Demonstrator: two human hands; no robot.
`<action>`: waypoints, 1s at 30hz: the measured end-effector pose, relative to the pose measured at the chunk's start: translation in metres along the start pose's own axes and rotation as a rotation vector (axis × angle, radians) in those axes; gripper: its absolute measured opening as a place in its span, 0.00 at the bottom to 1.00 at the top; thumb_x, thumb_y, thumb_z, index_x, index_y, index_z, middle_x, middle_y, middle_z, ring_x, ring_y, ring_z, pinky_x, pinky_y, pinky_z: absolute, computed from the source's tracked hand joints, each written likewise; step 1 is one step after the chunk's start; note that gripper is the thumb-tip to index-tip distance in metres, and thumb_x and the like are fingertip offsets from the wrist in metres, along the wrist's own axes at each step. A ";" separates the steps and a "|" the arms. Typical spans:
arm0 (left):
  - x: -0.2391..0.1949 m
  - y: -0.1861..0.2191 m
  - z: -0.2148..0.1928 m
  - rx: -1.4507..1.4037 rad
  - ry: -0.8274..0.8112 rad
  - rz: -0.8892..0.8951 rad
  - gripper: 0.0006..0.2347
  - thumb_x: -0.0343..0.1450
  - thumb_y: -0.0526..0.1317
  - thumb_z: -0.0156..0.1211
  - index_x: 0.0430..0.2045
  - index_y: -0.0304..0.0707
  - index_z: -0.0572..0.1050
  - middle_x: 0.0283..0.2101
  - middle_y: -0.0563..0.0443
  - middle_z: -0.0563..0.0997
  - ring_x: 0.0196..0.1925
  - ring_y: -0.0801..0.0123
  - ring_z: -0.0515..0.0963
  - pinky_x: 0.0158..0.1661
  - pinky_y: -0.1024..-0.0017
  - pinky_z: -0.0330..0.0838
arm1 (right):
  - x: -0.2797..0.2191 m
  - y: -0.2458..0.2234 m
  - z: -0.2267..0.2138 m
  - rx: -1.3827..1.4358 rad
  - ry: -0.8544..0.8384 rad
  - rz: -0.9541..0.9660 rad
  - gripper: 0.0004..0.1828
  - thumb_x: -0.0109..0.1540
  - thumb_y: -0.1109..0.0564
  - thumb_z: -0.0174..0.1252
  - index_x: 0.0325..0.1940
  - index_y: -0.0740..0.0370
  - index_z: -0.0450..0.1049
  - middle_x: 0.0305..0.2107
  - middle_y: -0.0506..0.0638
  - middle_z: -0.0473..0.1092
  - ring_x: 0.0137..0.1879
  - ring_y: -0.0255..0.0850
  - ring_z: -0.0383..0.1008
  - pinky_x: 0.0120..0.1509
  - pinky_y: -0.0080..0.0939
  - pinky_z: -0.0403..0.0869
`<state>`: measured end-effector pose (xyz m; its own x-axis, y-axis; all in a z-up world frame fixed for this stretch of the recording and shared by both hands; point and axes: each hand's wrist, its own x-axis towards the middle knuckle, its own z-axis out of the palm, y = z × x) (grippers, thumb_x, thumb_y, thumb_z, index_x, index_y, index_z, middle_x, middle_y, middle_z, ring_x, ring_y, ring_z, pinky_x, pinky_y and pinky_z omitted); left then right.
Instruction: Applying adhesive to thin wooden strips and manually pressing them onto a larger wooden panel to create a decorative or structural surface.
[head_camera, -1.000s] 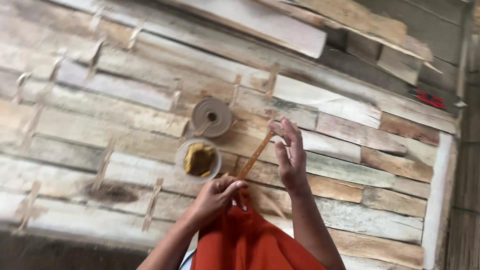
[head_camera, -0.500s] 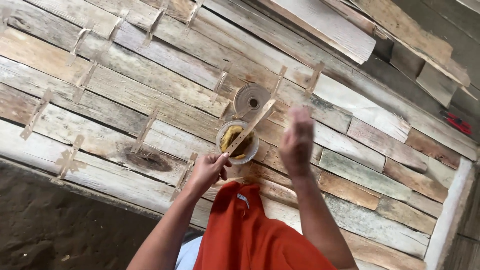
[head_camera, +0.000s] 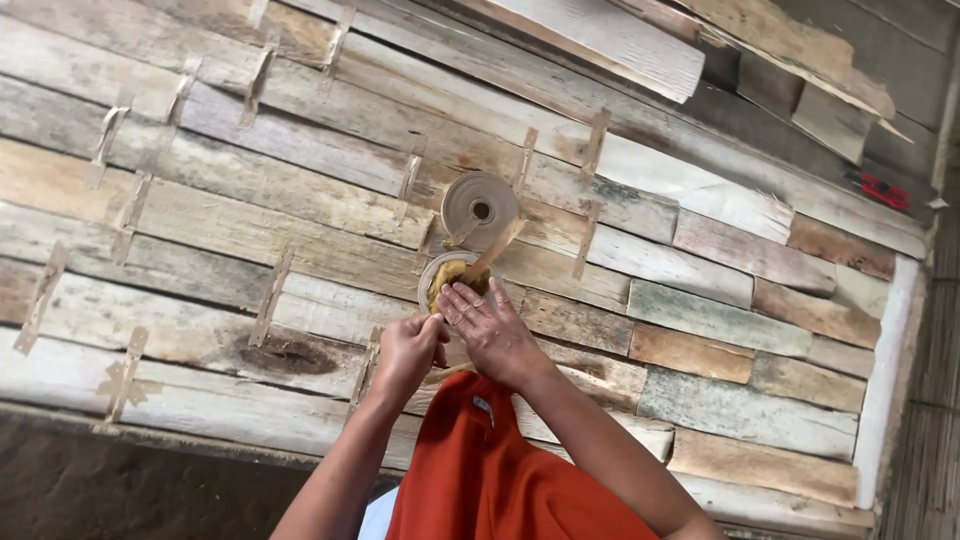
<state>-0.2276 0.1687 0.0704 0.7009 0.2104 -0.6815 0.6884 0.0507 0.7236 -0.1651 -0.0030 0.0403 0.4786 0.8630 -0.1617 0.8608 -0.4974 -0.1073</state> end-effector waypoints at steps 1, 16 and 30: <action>-0.014 0.013 -0.004 0.006 -0.011 0.005 0.15 0.70 0.45 0.53 0.16 0.40 0.82 0.10 0.49 0.76 0.12 0.67 0.72 0.20 0.73 0.66 | 0.004 -0.004 -0.017 -0.002 0.001 0.014 0.44 0.56 0.59 0.53 0.78 0.55 0.53 0.75 0.50 0.52 0.80 0.44 0.49 0.81 0.70 0.38; -0.140 0.100 -0.060 -0.108 -0.109 0.830 0.13 0.76 0.38 0.49 0.37 0.31 0.83 0.19 0.57 0.82 0.13 0.81 0.68 0.17 0.81 0.63 | 0.024 -0.029 -0.036 -0.147 -0.045 0.026 0.54 0.61 0.22 0.43 0.79 0.57 0.46 0.76 0.53 0.48 0.80 0.48 0.47 0.80 0.72 0.38; -0.112 0.047 0.052 -0.112 -0.599 0.295 0.17 0.76 0.38 0.51 0.60 0.44 0.75 0.36 0.55 0.86 0.25 0.83 0.67 0.27 0.83 0.63 | -0.080 0.001 -0.153 2.216 0.416 0.873 0.38 0.53 0.39 0.64 0.62 0.63 0.70 0.42 0.58 0.76 0.46 0.52 0.78 0.55 0.52 0.78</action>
<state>-0.2643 0.0966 0.1746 0.8612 -0.3452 -0.3731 0.4515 0.1823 0.8735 -0.1760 -0.0594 0.2032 0.7075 0.3247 -0.6277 -0.7066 0.3159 -0.6332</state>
